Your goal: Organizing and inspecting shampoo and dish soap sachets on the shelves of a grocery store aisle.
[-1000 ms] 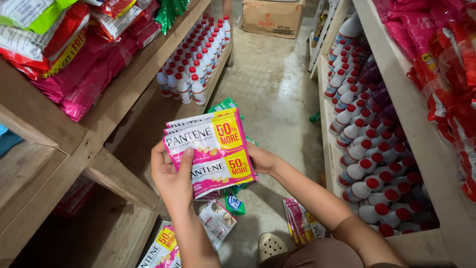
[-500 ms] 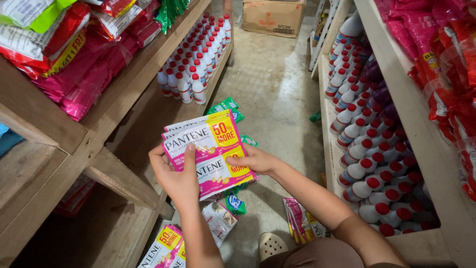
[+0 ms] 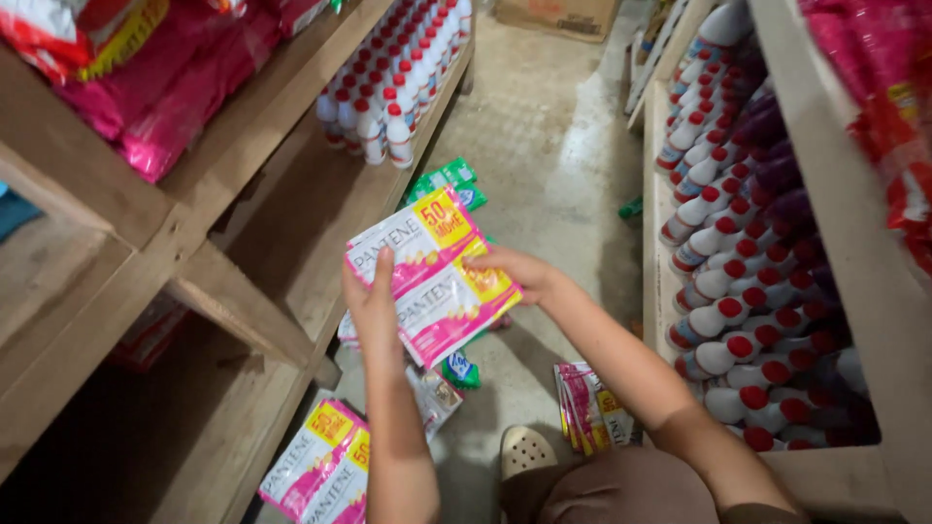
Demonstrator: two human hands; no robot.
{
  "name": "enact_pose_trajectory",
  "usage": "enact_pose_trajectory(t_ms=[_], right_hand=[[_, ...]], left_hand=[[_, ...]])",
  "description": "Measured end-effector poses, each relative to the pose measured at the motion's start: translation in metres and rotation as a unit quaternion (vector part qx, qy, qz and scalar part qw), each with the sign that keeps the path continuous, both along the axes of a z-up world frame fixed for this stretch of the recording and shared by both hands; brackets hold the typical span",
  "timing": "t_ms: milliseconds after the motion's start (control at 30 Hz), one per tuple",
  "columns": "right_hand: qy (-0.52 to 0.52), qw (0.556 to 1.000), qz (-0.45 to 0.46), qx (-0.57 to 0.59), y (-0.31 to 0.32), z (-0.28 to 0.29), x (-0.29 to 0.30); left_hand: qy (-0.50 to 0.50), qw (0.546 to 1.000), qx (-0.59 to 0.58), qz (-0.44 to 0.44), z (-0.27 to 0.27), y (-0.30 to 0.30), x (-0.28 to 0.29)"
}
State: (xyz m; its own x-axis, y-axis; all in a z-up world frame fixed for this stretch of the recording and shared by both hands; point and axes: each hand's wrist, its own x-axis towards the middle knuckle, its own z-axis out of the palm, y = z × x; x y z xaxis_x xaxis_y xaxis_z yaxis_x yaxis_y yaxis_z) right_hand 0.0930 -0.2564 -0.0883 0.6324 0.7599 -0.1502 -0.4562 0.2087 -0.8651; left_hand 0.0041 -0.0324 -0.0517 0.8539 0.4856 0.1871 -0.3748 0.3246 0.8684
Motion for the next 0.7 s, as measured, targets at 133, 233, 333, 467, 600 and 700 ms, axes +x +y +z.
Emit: enact_pose_trajectory(t_ms=[133, 233, 333, 467, 600, 700], right_hand=[[0.099, 0.993, 0.043, 0.037, -0.003, -0.01, 0.018], [0.166, 0.985, 0.011, 0.042, 0.002, -0.028, 0.016], [0.15, 0.988, -0.017, 0.044, 0.012, -0.074, 0.022], [0.168, 0.979, -0.108, -0.049, 0.039, -0.111, 0.002], [0.166, 0.971, -0.13, -0.112, 0.052, -0.121, -0.016], [0.166, 0.968, -0.145, -0.123, 0.055, -0.141, -0.009]], left_hand=[[0.041, 0.992, -0.12, 0.025, -0.049, -0.013, 0.02], [0.037, 0.967, -0.247, 0.056, -0.095, -0.016, 0.027], [0.036, 0.955, -0.282, 0.089, -0.123, -0.012, 0.031], [0.108, 0.925, -0.318, 0.176, -0.17, -0.003, 0.041], [0.156, 0.921, -0.311, 0.175, -0.205, 0.005, 0.049], [0.203, 0.912, -0.301, 0.188, -0.213, 0.008, 0.051]])
